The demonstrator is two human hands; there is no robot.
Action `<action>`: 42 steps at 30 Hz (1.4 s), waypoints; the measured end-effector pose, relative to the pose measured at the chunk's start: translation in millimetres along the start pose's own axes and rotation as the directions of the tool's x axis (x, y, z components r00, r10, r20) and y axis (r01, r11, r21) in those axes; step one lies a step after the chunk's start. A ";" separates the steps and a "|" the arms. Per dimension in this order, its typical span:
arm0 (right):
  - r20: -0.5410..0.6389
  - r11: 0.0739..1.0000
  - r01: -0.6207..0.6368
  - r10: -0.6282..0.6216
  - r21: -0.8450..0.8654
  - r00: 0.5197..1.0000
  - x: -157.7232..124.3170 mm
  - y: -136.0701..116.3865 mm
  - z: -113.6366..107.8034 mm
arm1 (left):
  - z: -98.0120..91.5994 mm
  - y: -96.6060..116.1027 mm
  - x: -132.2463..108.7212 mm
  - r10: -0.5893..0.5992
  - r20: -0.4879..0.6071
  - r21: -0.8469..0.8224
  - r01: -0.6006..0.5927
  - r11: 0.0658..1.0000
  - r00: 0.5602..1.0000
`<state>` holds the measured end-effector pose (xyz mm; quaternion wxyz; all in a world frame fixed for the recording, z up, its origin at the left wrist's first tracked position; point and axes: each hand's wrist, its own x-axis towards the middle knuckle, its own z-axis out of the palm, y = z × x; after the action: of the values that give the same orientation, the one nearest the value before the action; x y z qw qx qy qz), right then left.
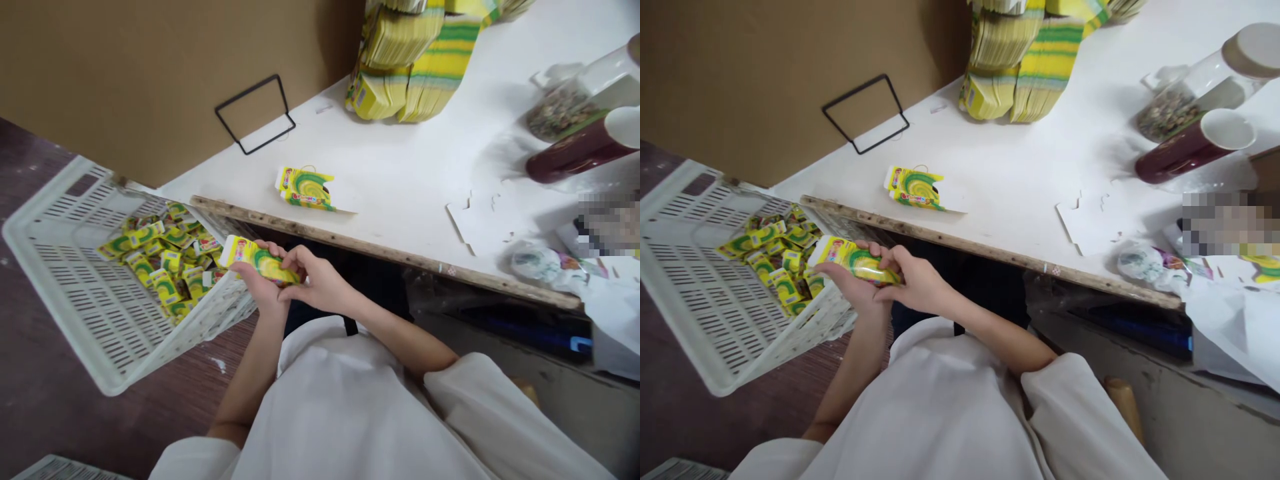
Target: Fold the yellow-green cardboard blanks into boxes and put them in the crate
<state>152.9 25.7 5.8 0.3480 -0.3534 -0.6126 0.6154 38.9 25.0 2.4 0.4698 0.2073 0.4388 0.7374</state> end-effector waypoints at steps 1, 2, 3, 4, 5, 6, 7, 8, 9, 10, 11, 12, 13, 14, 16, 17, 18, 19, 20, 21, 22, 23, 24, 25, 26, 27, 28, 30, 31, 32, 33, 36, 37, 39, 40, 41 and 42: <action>-0.041 1.000 -0.012 0.012 0.014 0.999 1.1 0.0 -2.3 | -1.9 -0.1 -0.9 -0.010 0.029 0.045 0.008 0.999 1.000; -0.079 0.999 -0.011 0.014 0.031 0.997 2.2 -0.6 -5.2 | -3.9 -0.1 -1.8 -0.003 0.050 0.094 -0.001 0.996 0.999; -0.101 0.999 0.001 0.004 0.045 0.995 3.1 -1.7 -8.3 | -5.8 -0.1 -2.6 0.018 0.056 0.139 -0.026 0.990 0.998; -0.108 0.999 0.022 -0.017 0.049 0.994 3.8 -3.2 -11.2 | -7.6 -0.4 -3.3 0.050 0.043 0.177 -0.057 0.983 0.998; -0.104 0.998 0.048 -0.043 0.037 0.994 4.0 -5.0 -13.6 | -9.2 -1.0 -3.9 0.089 0.014 0.204 -0.090 0.975 0.996; -0.095 0.997 0.074 -0.073 0.008 0.993 4.0 -6.9 -15.4 | -10.4 -1.9 -4.3 0.130 -0.020 0.224 -0.123 0.967 0.991; -0.086 0.995 0.098 -0.100 -0.031 0.991 3.8 -8.8 -16.8 | -11.3 -2.9 -4.4 0.169 -0.052 0.240 -0.153 0.959 0.984; -0.079 0.990 0.117 -0.123 -0.074 0.989 3.4 -10.8 -18.1 | -12.0 -3.7 -4.1 0.198 -0.070 0.251 -0.175 0.952 0.978; -0.077 0.984 0.135 -0.144 -0.116 0.987 3.1 -13.0 -19.8 | -12.7 -3.8 -3.2 0.206 -0.070 0.261 -0.181 0.948 0.976; -0.081 0.975 0.155 -0.169 -0.157 0.982 2.8 -15.7 -22.1 | -13.5 -3.0 -1.4 0.197 -0.060 0.270 -0.174 0.947 0.979; -0.093 0.964 0.177 -0.198 -0.199 0.976 2.7 -19.0 -25.5 | -14.6 -0.8 1.4 0.172 -0.043 0.275 -0.153 0.949 0.984; -0.113 0.947 0.201 -0.235 -0.250 0.965 2.7 -22.9 -29.9 | -16.2 2.9 5.0 0.129 -0.016 0.276 -0.120 0.954 0.991; -0.138 0.922 0.223 -0.278 -0.318 0.951 2.9 -27.4 -35.3 | -18.3 7.9 9.2 0.082 0.018 0.275 -0.084 0.958 0.996; -0.163 0.884 0.238 -0.325 -0.403 0.931 3.1 -32.1 -41.2 | -20.9 14.2 13.7 0.049 0.055 0.275 -0.062 0.960 0.997; -0.181 0.767 0.234 -0.413 -0.598 0.893 3.8 -41.0 -52.3 | -26.3 28.4 21.4 0.048 0.142 0.291 -0.088 0.953 0.989; -0.157 0.693 0.229 -0.446 -0.684 0.881 4.1 -44.4 -56.3 | -28.6 35.2 23.7 0.074 0.206 0.318 -0.139 0.938 0.976; -0.110 0.617 0.242 -0.476 -0.748 0.873 4.1 -46.7 -58.8 | -30.1 41.2 24.7 0.098 0.286 0.364 -0.203 0.909 0.953; -0.045 0.550 0.276 -0.499 -0.788 0.865 4.0 -47.8 -59.6 | -30.7 45.8 24.3 0.101 0.377 0.430 -0.271 0.861 0.921; 0.033 0.496 0.329 -0.515 -0.803 0.856 3.6 -47.8 -58.8 | -30.2 49.0 22.6 0.064 0.476 0.512 -0.336 0.791 0.877; 0.112 0.457 0.390 -0.525 -0.799 0.843 2.9 -46.8 -56.9 | -28.7 50.6 20.0 -0.011 0.559 0.594 -0.391 0.703 0.829; 0.175 0.432 0.443 -0.531 -0.786 0.829 2.0 -45.1 -54.2 | -26.4 50.7 16.9 -0.102 0.605 0.666 -0.432 0.607 0.790; 0.209 0.424 0.472 -0.533 -0.773 0.820 1.1 -42.8 -51.3 | -23.7 49.4 13.5 -0.181 0.612 0.725 -0.455 0.517 0.770; 0.204 0.434 0.471 -0.531 -0.768 0.822 0.4 -39.9 -48.5 | -20.9 47.2 10.2 -0.230 0.595 0.769 -0.461 0.443 0.770; 0.153 0.464 0.437 -0.531 -0.770 0.833 0.2 -36.6 -45.9 | -18.3 44.2 7.1 -0.249 0.567 0.801 -0.455 0.388 0.786; 0.061 0.516 0.381 -0.533 -0.767 0.844 0.5 -32.7 -43.7 | -16.3 40.8 4.2 -0.234 0.533 0.826 -0.440 0.352 0.813; -0.064 0.587 0.313 -0.532 -0.747 0.844 1.5 -28.4 -41.7 | -15.0 37.1 1.6 -0.199 0.499 0.846 -0.423 0.326 0.844; -0.201 0.673 0.249 -0.516 -0.697 0.833 3.2 -23.8 -39.8 | -14.3 33.2 -0.7 -0.154 0.474 0.857 -0.413 0.309 0.867; -0.418 0.845 0.189 -0.427 -0.500 0.802 7.1 -15.5 -35.8 | -14.7 25.3 -4.6 -0.061 0.444 0.862 -0.408 0.301 0.894; -0.467 0.911 0.190 -0.356 -0.366 0.809 8.7 -12.6 -33.7 | -15.6 21.3 -6.1 -0.019 0.434 0.862 -0.409 0.300 0.901; -0.467 0.956 0.197 -0.278 -0.216 0.840 9.7 -10.8 -31.7 | -16.8 17.3 -7.3 0.013 0.428 0.861 -0.412 0.297 0.904; -0.416 0.978 0.197 -0.205 -0.062 0.886 9.9 -10.4 -30.0 | -18.1 13.6 -8.1 0.033 0.427 0.861 -0.417 0.291 0.904; -0.116 0.956 0.116 -0.087 0.268 0.989 6.7 -15.7 -29.2 | -22.5 4.4 -9.9 0.059 0.465 0.840 -0.461 0.285 0.884; -0.036 0.950 0.081 -0.074 0.301 0.997 5.1 -18.4 -30.7 | -23.8 2.2 -10.6 0.060 0.488 0.825 -0.482 0.296 0.871; 0.063 0.962 0.032 -0.051 0.273 0.997 2.5 -22.7 -35.5 | -25.9 -1.1 -12.7 0.056 0.541 0.781 -0.526 0.338 0.839; 0.095 0.971 0.012 -0.035 0.239 0.995 1.8 -23.8 -38.2 | -26.8 -2.5 -14.2 0.051 0.566 0.757 -0.543 0.362 0.823; 0.127 0.977 -0.009 -0.018 0.213 0.992 1.5 -23.8 -40.7 | -27.5 -3.9 -15.7 0.047 0.593 0.732 -0.562 0.385 0.804; 0.160 0.979 -0.030 -0.003 0.201 0.987 1.4 -23.0 -42.6 | -28.2 -5.1 -17.3 0.052 0.619 0.705 -0.583 0.405 0.784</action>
<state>188.8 48.8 28.9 0.3280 -0.2701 -0.5702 0.7031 29.4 -2.0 -15.0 0.2367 0.6838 0.5598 0.4038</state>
